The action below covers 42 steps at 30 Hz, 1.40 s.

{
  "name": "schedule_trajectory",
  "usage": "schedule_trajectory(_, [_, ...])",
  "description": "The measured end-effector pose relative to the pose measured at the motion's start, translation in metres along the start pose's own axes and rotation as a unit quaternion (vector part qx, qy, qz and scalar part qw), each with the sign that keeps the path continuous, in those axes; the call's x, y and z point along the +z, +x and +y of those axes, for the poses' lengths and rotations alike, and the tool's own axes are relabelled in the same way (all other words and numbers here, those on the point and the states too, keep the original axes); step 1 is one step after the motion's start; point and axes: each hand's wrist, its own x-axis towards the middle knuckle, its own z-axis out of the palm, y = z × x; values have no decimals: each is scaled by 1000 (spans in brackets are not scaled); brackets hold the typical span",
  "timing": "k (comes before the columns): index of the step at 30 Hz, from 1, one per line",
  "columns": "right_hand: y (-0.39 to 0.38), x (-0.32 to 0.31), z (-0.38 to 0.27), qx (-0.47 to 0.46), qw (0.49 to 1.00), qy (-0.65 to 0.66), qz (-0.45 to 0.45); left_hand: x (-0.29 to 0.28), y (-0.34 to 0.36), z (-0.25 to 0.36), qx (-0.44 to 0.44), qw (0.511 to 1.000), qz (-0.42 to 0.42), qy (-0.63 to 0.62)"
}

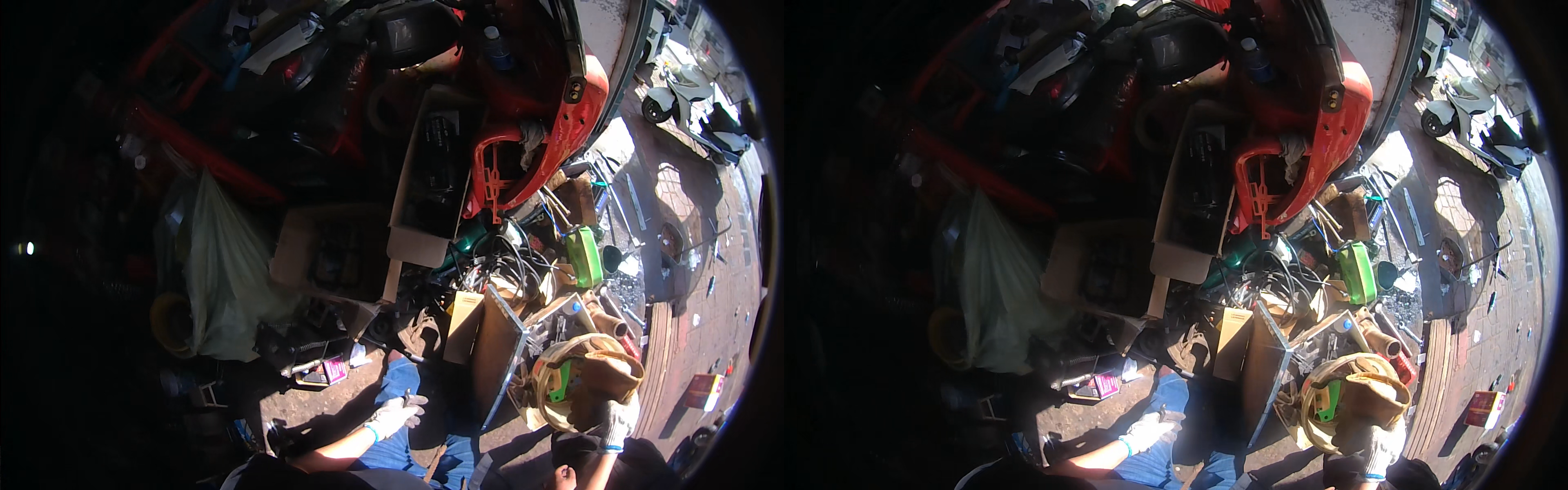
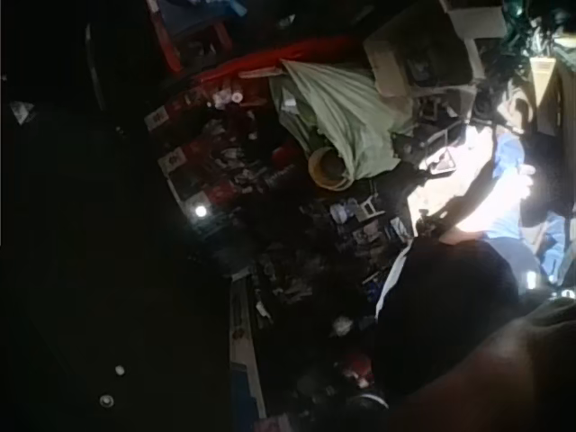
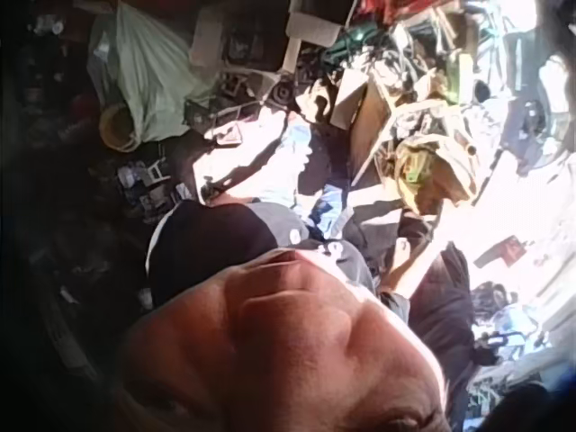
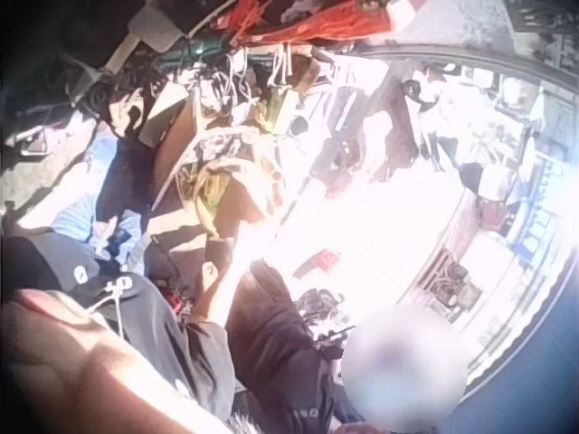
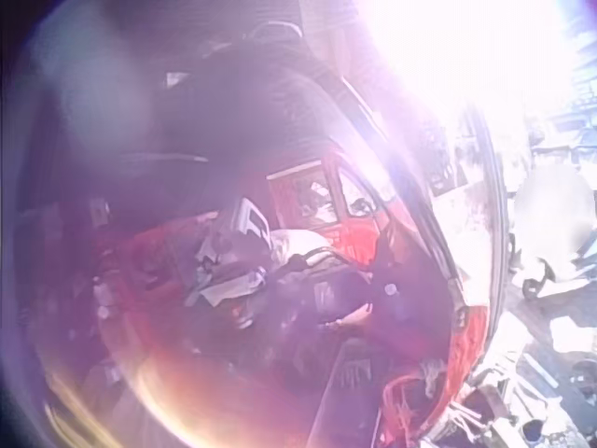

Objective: The person sits on the floor and works on a disassembled engine part, using a wrench to tighten bolts. They retrieve a wrench from a tool rack, interact briefly with another person, and continue adjusting the engine component.

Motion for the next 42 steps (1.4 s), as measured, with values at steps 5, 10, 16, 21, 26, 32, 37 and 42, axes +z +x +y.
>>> schedule_trajectory(5, [-72,-53,-99,-77,992,53,81,-37,-8,-5,30,996,-7,-85])
schedule_trajectory(10, [-117,-67,-193,-126,983,100,85,-97,-35,-13,63,992,41,-103])
schedule_trajectory(16, [-131,7,-327,-258,951,158,-55,-174,-53,-50,41,960,168,-221])
schedule_trajectory(21, [-131,29,-458,-322,909,189,-187,-225,-67,-78,28,944,176,-276])
schedule_trajectory(26, [-21,39,-617,-374,912,162,-40,-259,-76,-102,45,948,205,-238])
schedule_trajectory(32, [56,59,-653,-499,763,-342,230,-288,-89,-103,57,962,212,-165])
schedule_trajectory(37, [22,76,-406,-448,882,11,144,-292,-77,-71,89,966,215,-117])
schedule_trajectory(42, [0,14,-147,17,997,9,72,-256,-44,-38,109,975,184,-56])
